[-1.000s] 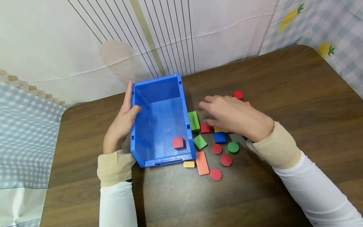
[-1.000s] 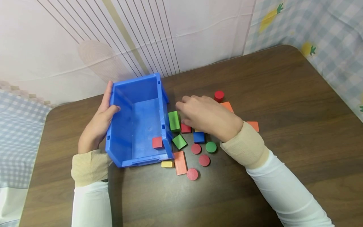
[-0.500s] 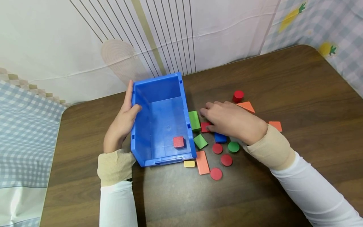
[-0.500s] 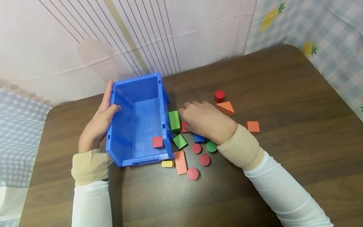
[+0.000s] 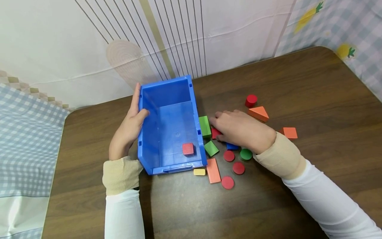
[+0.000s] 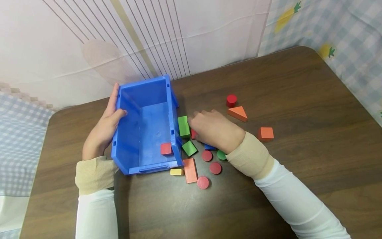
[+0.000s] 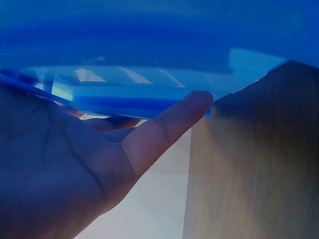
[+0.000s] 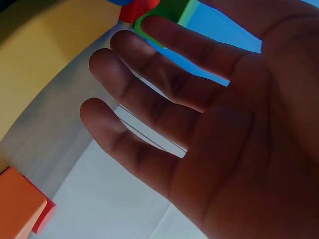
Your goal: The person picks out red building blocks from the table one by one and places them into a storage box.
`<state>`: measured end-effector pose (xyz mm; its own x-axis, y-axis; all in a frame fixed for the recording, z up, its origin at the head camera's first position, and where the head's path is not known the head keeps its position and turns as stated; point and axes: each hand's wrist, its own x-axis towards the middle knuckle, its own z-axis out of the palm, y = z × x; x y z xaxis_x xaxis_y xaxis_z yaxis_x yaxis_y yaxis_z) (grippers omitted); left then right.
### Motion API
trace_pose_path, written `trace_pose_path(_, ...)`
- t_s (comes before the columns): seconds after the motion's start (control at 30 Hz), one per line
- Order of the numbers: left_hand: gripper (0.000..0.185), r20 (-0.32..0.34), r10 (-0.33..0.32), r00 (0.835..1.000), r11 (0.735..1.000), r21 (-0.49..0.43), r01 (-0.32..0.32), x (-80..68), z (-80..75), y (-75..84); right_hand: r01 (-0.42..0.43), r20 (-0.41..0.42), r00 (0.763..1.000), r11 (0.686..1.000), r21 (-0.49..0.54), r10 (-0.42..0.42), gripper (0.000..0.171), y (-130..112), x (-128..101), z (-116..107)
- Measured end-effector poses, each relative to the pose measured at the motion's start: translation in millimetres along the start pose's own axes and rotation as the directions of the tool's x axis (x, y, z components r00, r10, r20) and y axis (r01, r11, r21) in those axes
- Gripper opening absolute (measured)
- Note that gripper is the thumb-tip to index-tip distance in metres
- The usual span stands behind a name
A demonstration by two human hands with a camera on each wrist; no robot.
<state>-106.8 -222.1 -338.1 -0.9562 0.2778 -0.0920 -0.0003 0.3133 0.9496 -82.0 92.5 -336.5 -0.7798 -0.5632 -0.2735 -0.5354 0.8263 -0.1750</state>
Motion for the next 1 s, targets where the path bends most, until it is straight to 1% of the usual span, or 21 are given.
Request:
trace_pose_path(0.1, 0.088, 0.0, -0.005, 1.0, 1.0, 0.011, 0.004, -0.1, -0.1, 0.7, 0.0, 0.003, 1.0, 1.0, 0.003, 0.0, 0.04, 0.1, -0.2, 0.6)
trace_pose_path(0.3, 0.088, 0.005, -0.014, 1.0, 1.0, 0.018, 0.013, 0.0, 0.2, 1.5, -0.002, 0.036, 0.999, 1.0, -0.001, 0.002, 0.041, -0.4, 0.6, 1.1)
trace_pose_path(0.47, 0.088, 0.002, -0.01, 1.0, 1.0, 0.008, 0.01, 0.6, -0.2, 1.5, 0.009, 0.027, 1.0, 1.0, -0.006, -0.009, 0.039, -0.3, 0.8, 3.5)
trace_pose_path(0.67, 0.088, 0.0, -0.006, 1.0, 1.0, 0.011, 0.006, 0.5, -0.8, 1.3, 0.018, 0.014, 1.0, 1.0, -0.004, -0.018, 0.042, -0.5, 0.9, 5.5)
trace_pose_path(1.0, 0.088, -0.002, -0.011, 1.0, 1.0, 0.002, 0.011, 0.3, -0.6, 0.2, 0.003, 0.043, 0.999, 1.0, 0.0, -0.003, 0.042, 0.2, 5.1, 7.0)
